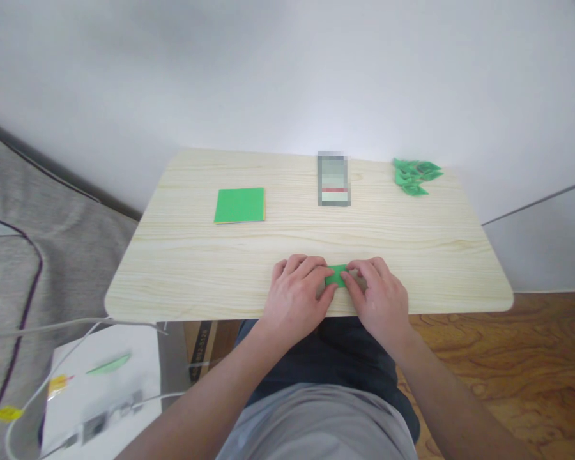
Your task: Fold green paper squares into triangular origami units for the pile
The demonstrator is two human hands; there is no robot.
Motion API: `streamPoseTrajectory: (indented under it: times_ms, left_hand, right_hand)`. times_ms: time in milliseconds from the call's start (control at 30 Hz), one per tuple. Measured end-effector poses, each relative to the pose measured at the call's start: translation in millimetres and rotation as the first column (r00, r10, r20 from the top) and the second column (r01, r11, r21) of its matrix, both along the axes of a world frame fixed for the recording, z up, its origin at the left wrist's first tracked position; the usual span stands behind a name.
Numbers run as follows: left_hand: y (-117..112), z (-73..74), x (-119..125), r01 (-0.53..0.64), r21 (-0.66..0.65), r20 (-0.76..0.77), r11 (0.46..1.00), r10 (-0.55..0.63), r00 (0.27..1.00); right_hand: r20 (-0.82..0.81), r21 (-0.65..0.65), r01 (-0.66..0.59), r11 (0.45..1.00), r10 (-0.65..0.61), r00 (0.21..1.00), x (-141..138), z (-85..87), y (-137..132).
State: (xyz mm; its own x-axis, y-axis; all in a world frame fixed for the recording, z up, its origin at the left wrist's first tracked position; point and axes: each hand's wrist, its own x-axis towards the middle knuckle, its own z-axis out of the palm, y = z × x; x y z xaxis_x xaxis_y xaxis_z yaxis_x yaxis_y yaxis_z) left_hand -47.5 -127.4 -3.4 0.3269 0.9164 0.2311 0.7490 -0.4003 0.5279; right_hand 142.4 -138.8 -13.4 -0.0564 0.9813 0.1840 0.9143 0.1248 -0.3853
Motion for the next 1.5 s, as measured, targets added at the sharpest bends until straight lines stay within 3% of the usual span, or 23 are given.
streamPoseTrajectory:
  times_ms: [433,1067,1500]
  left_hand:
    - [-2.0,-0.3,-2.7,0.008,0.004,0.007,1.0,-0.008,1.0]
    - [-8.5,-6.8,-13.6,0.054,0.066,0.037,0.996,-0.056,0.998]
    - [-10.9,-4.2,-17.0,0.08,0.064,0.039,0.995,-0.083,0.996]
  right_hand:
    - [-0.104,0.042,-0.062,0.997,0.066,0.992,5.8,-3.3,-7.2]
    - [0.0,0.099,-0.052,0.994,0.052,0.999,1.8,-11.0,-7.0]
    - [0.076,0.078,-0.081,0.994,0.076,0.994,-2.4,-4.5,-5.7]
